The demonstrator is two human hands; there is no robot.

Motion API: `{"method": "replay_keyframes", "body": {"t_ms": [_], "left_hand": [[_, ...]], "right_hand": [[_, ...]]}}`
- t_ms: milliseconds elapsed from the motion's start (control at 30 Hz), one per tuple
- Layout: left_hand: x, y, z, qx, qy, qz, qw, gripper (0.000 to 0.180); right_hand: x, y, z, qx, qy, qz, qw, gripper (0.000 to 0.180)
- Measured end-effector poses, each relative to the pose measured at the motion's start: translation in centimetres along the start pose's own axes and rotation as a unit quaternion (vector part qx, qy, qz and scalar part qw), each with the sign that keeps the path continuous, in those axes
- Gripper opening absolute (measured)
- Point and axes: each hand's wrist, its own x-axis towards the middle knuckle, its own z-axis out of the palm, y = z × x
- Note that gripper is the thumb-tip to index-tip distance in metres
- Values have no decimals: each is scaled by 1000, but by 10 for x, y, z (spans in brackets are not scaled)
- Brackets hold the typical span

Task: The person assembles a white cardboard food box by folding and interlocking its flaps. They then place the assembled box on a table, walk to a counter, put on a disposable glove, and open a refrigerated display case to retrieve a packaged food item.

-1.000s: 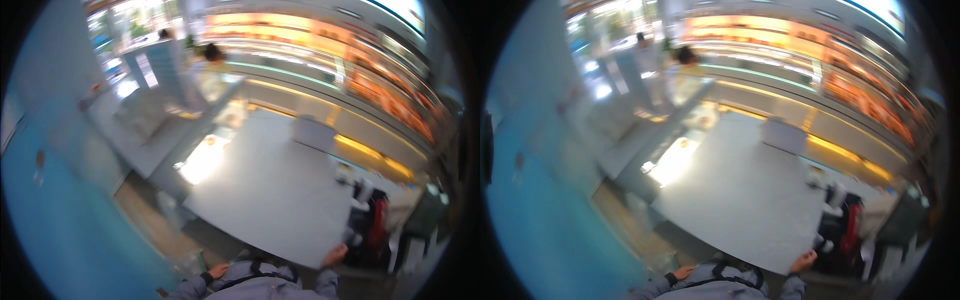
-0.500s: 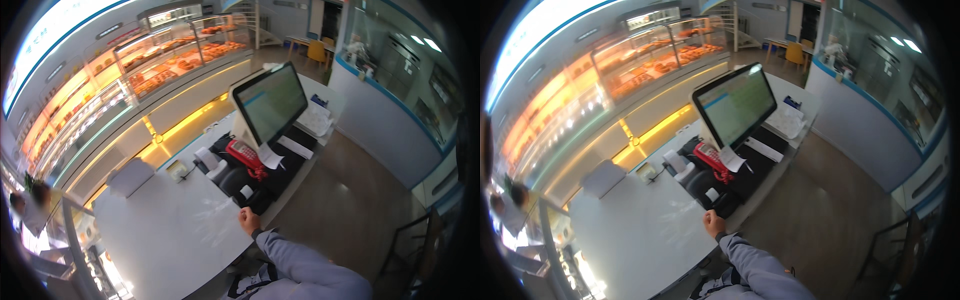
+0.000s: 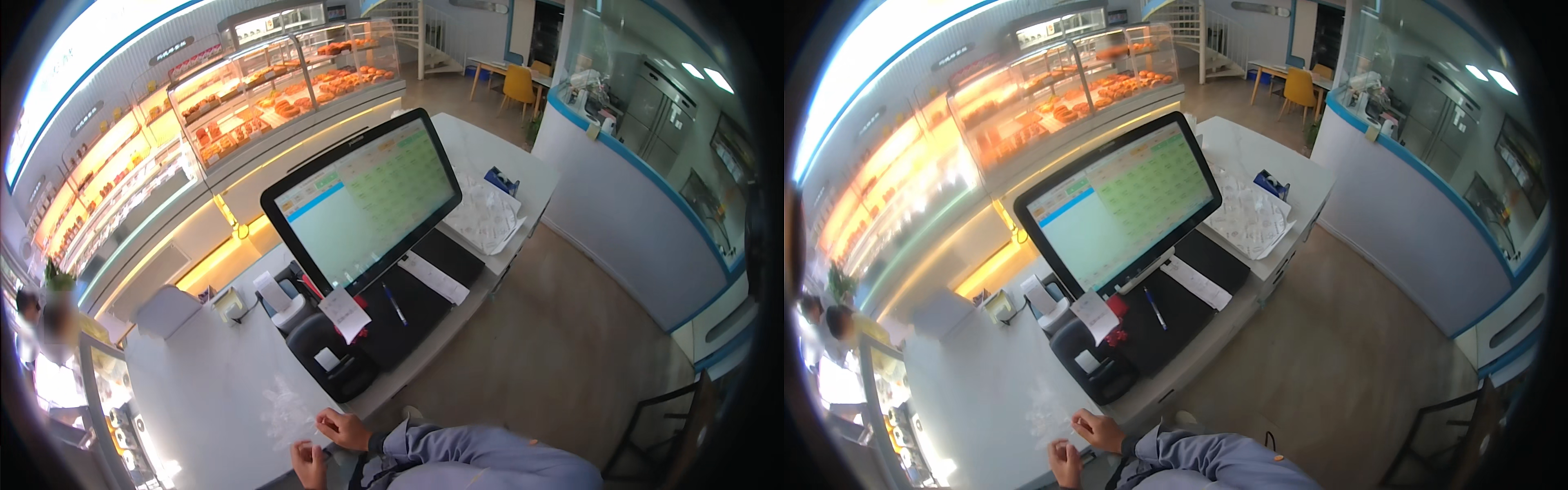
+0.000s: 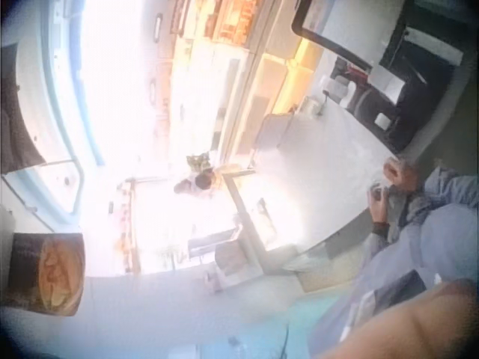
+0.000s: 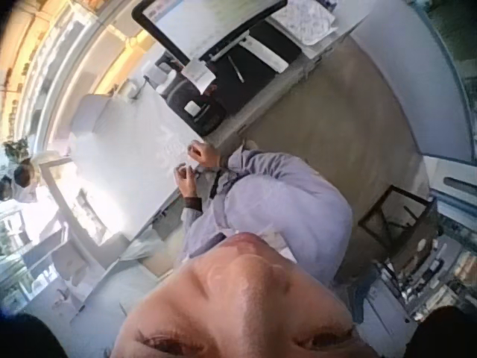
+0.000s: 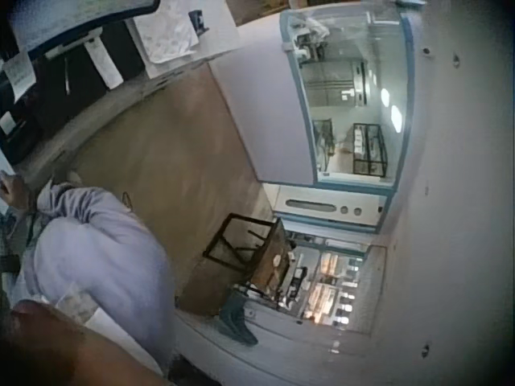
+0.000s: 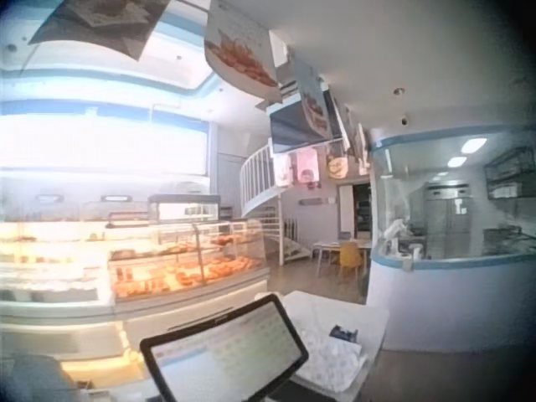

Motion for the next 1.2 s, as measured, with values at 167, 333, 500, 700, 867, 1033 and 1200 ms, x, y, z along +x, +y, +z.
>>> {"method": "replay_keyframes", "body": {"t_ms": [167,333,500,700,867,1033,1200], "left_hand": [[5,60,93,-66,100,65,991,25],[-10,82,111,-184,203,12,962,15],[-13,97,116,-123,205,45,970,14],[-22,76,116,-202,230,73,949,21],[-54,77,91,-287,291,16,913,13],[-82,78,63,-400,338,74,848,8],[-103,75,26,-412,351,136,830,10]], "right_hand": [[4,-24,-55,-12,-37,-114,993,15],[2,-37,-78,-28,-88,-151,984,15],[-3,-38,-85,-104,-157,-264,946,12],[-5,-66,-83,-62,-246,-270,929,7],[-7,-56,-65,-53,-335,-270,901,10],[-12,-49,-29,3,-340,-193,920,11],[-20,-59,18,5,-335,-175,926,15]]}}
